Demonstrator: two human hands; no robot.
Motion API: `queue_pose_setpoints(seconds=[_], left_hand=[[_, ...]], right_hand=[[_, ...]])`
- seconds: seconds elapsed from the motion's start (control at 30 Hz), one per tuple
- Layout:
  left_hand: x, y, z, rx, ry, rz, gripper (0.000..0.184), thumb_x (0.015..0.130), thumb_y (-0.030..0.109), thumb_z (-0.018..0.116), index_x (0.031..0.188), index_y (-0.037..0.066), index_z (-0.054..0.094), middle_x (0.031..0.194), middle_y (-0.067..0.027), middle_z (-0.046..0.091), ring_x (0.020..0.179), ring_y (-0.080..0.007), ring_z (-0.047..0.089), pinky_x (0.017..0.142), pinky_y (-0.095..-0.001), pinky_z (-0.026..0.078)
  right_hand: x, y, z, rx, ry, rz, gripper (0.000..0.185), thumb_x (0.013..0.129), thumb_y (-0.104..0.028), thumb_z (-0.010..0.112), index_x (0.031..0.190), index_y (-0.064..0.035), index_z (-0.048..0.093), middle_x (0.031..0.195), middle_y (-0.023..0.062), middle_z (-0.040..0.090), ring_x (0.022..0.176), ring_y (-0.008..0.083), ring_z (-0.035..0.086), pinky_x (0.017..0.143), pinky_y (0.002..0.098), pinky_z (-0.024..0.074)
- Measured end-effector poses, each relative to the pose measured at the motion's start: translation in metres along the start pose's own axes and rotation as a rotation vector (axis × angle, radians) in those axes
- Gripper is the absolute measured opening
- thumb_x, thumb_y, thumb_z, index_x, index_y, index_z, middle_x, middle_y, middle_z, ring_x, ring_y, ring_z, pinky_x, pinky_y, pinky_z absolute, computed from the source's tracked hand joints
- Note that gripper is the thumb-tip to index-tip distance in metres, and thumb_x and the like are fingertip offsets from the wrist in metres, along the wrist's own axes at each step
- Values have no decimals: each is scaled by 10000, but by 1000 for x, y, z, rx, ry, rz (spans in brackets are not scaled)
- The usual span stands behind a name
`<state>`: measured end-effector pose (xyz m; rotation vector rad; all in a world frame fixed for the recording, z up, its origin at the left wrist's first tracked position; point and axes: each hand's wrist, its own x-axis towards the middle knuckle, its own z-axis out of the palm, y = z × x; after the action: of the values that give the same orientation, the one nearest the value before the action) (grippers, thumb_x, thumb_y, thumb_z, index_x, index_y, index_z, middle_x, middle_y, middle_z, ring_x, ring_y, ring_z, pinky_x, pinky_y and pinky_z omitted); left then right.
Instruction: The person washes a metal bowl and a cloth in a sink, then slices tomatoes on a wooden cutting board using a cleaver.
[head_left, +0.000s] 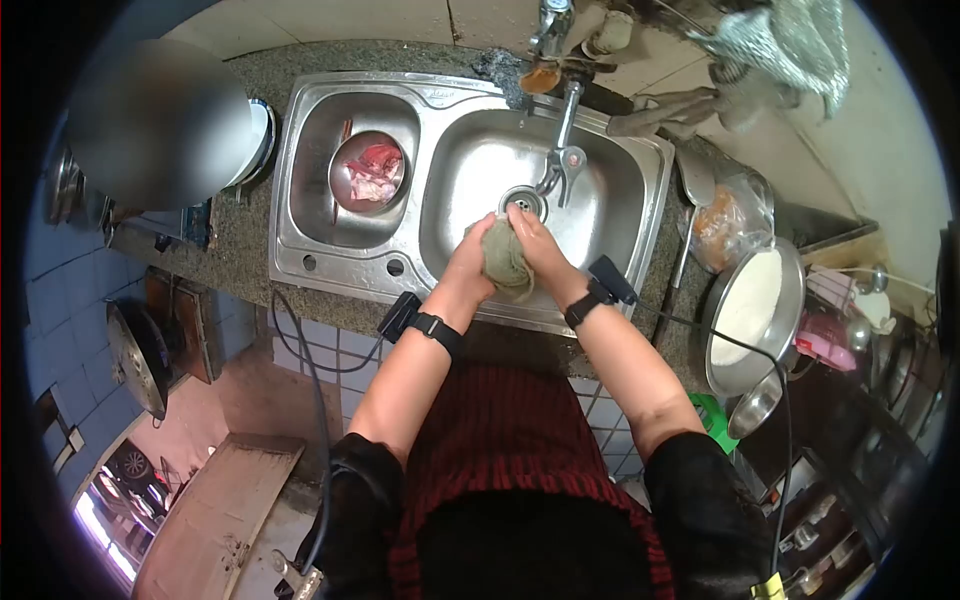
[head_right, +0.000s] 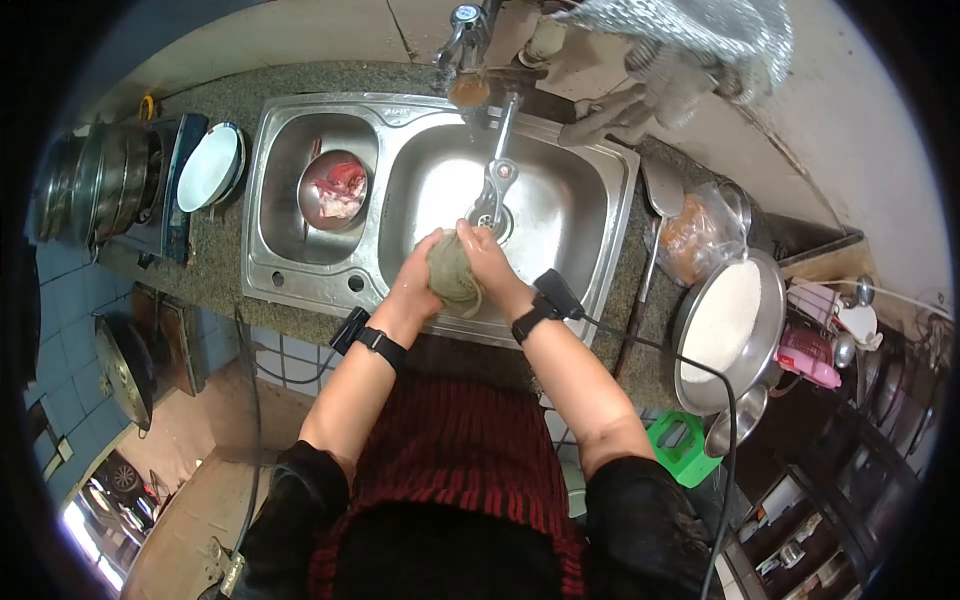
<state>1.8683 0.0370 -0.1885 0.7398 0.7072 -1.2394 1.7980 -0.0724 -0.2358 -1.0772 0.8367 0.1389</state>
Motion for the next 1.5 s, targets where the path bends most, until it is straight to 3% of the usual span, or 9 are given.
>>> queue_pose_setpoints(seconds=[0.23,0.43,0.57,0.63,0.83,0.9,1.3,1.43,1.5], left_hand=[[30,21,-33,-49,138,58,208,875,251,598,988,78,621,997,-77,634,930,-241,607,820,-397,498],[66,-14,-63,-282,-247,-32,195,885,219,572,1026,91,615,998,-88,622,908,-218,599,815,-390,494],[94,-48,-42,-284,-22,48,313,914,348,519,1079,89,576,972,-106,614,916,-221,585,820,-378,474],[95,-51,-30,-117,216,117,402,923,445,457,1105,99,548,953,-112,605,909,-233,575,813,-388,462],[70,1,-21,-87,109,-171,603,926,594,271,1179,105,515,1052,-131,578,901,-261,561,799,-410,449],[69,-28,-12,-7,414,-143,433,928,503,402,1095,138,562,979,-88,632,820,-192,580,688,-317,463],[96,-37,-7,57,294,-5,327,955,340,367,1069,100,556,1020,-84,618,936,-221,594,837,-382,479],[125,-14,-65,-386,-367,-155,366,954,370,395,1115,80,551,1031,-70,619,951,-191,607,823,-327,489],[83,2,-16,-152,231,-198,410,926,478,452,1005,93,573,947,-66,609,823,-177,599,735,-283,505]], right_hand=[[-38,-21,2,360,-145,442,313,944,-291,533,1186,-110,457,1140,76,561,1062,218,573,814,532,524],[-52,-40,57,-782,161,-875,146,813,-30,628,948,-41,572,1020,110,600,820,254,643,674,341,541],[18,-35,39,-1293,446,-215,287,870,-291,580,897,-15,654,713,173,594,713,355,612,724,416,493],[14,-58,34,-411,495,-8,315,909,-349,562,880,-43,631,640,128,587,605,242,594,575,379,473],[-14,-14,54,-1007,402,-652,366,930,-328,504,823,3,620,634,210,594,550,339,580,527,425,466],[36,-3,17,-1015,462,-41,397,927,-352,499,758,-20,639,664,185,615,580,310,597,538,406,461],[68,24,-36,-652,479,-123,240,920,-229,568,870,-4,635,749,150,642,728,226,618,626,365,474],[35,-2,-6,-237,539,-282,169,885,-180,615,867,-14,632,841,127,650,803,224,623,662,354,473],[14,0,11,-262,388,-426,136,868,-162,628,884,-27,625,850,89,616,805,181,572,709,331,467]])
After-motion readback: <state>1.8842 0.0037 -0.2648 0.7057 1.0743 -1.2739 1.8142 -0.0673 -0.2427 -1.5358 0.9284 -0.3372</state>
